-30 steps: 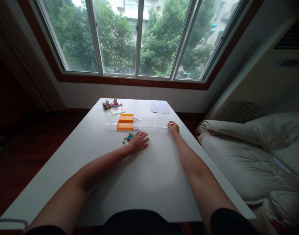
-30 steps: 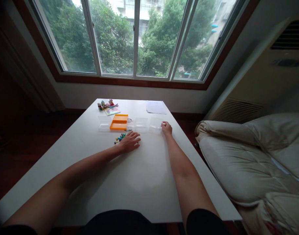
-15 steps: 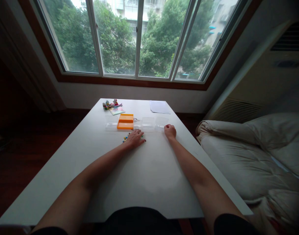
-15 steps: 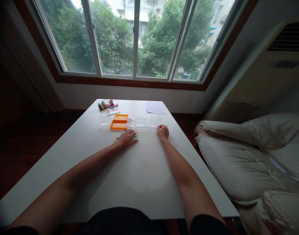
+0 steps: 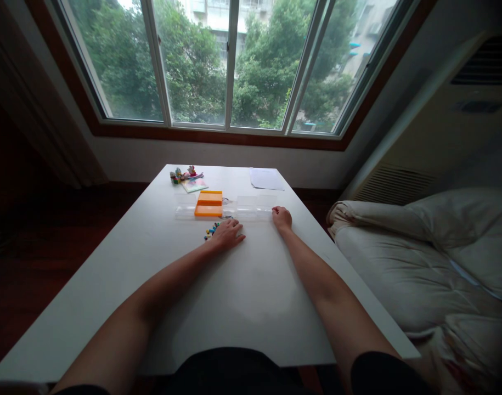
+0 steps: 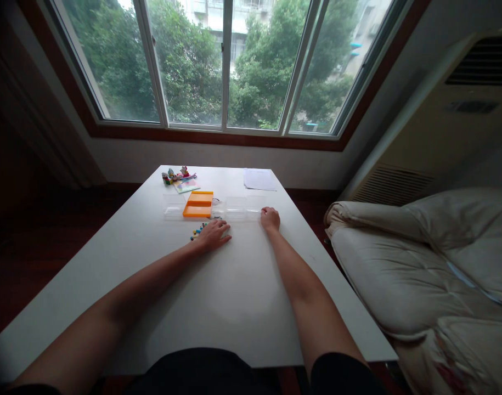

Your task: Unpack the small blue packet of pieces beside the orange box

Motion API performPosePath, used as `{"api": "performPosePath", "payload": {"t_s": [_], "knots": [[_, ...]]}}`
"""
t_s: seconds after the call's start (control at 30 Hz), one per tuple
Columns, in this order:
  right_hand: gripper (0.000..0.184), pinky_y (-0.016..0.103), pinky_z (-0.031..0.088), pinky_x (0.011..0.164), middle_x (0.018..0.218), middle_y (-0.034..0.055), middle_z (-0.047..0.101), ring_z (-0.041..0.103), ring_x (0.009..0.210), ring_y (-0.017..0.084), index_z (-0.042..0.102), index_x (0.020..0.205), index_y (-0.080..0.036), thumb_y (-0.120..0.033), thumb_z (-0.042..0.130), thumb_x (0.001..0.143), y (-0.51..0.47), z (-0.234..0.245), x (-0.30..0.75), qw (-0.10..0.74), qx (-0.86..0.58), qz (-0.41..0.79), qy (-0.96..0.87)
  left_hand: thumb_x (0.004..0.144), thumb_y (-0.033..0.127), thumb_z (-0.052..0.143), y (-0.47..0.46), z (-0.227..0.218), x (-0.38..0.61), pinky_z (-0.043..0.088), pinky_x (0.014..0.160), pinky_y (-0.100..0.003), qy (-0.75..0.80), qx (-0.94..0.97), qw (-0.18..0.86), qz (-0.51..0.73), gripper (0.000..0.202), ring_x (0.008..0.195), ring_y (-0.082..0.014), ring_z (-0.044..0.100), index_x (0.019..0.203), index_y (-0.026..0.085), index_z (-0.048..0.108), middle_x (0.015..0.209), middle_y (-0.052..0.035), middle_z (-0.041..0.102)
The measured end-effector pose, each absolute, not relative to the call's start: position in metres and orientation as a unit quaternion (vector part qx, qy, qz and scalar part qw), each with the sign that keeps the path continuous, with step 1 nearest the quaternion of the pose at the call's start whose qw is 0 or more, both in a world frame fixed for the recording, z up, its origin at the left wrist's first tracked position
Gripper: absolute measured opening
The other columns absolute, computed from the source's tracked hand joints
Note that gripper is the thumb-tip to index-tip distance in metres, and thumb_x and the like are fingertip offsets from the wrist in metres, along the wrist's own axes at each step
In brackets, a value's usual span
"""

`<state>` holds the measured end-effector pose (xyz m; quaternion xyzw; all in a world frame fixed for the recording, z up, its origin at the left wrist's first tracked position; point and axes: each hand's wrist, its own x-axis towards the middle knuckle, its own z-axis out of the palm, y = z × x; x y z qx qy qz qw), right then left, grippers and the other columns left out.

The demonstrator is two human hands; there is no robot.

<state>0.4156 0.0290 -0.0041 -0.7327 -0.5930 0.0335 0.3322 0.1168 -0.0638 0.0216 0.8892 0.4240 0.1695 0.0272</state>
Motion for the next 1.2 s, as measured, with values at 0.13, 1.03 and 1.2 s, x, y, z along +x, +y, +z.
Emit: {"api": "performPosePath", "payload": {"t_s": [0.13, 1.03, 1.2], "knots": [[0.028, 0.030, 0.044, 0.091, 0.108, 0.0097, 0.071, 0.061, 0.097, 0.021, 0.074, 0.107, -0.019, -0.028, 0.051, 0.094, 0.027, -0.005, 0.415, 0.339, -0.728, 0.029, -0.595, 0.095, 0.052, 0.055, -0.066, 0.015, 0.114, 0.038, 0.112, -0.049, 0.473, 0.861, 0.020, 0.188, 0.047, 0.130, -0.0317, 0.049, 0.131, 0.023, 0.060, 0.139, -0.0139, 0.055], [0.027, 0.030, 0.045, 0.090, 0.104, 0.0105, 0.068, 0.059, 0.095, 0.021, 0.074, 0.101, -0.018, -0.030, 0.050, 0.094, 0.023, -0.006, 0.414, 0.345, -0.723, 0.014, -0.598, 0.092, 0.057, 0.056, -0.064, 0.025, 0.122, 0.042, 0.105, -0.047, 0.445, 0.876, 0.025, 0.185, 0.050, 0.121, -0.0318, 0.052, 0.129, 0.024, 0.062, 0.128, -0.0125, 0.059], [0.028, 0.031, 0.046, 0.091, 0.105, 0.0112, 0.067, 0.059, 0.095, 0.022, 0.073, 0.102, -0.017, -0.030, 0.049, 0.095, 0.017, -0.005, 0.412, 0.354, -0.718, 0.003, -0.599, 0.091, 0.053, 0.059, -0.068, 0.029, 0.133, 0.046, 0.098, -0.047, 0.442, 0.880, 0.011, 0.171, 0.042, 0.115, -0.0325, 0.053, 0.117, 0.021, 0.066, 0.120, -0.0140, 0.059]]}}
